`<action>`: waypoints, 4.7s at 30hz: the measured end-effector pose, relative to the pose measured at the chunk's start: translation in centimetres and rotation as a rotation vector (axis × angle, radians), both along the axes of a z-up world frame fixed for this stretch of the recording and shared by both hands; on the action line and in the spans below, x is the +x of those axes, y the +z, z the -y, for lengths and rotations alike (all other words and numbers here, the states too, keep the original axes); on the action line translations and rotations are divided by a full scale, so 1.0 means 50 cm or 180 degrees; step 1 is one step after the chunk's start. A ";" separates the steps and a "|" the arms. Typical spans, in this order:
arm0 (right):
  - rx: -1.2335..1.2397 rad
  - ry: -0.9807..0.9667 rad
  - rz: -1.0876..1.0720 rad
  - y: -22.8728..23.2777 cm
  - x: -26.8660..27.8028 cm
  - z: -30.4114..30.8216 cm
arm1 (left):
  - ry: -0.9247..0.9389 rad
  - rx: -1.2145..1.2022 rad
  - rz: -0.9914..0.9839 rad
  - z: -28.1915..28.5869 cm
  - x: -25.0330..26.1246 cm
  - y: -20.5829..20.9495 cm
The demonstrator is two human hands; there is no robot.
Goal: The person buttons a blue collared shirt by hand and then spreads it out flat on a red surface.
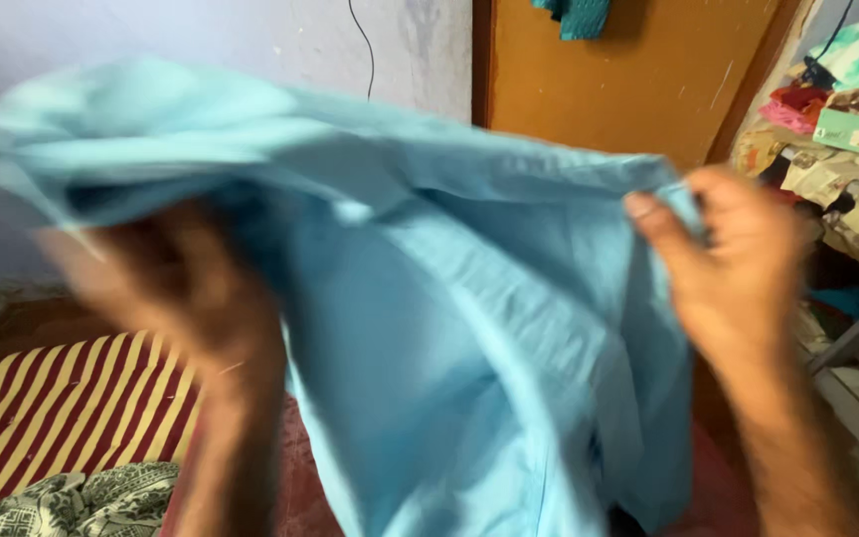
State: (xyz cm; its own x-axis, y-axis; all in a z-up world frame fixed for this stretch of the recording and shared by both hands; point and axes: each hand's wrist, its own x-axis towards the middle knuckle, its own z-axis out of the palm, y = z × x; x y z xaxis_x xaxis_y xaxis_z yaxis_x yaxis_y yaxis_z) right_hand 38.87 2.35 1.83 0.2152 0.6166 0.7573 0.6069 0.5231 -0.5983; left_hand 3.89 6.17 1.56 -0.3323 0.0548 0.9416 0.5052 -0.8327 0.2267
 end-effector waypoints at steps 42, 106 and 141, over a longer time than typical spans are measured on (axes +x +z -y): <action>-0.2538 0.1009 0.2654 -0.512 -0.125 -0.026 | 0.0735 -0.3514 -0.3339 0.121 0.202 -0.548; -0.2287 0.1053 0.1304 -0.514 -0.175 -0.170 | 0.1138 -0.4573 -0.3319 -0.014 0.036 -0.603; 0.0367 -0.0761 0.1045 -0.442 0.062 -0.229 | 0.3531 -0.2559 -0.0694 -0.098 -0.319 -0.508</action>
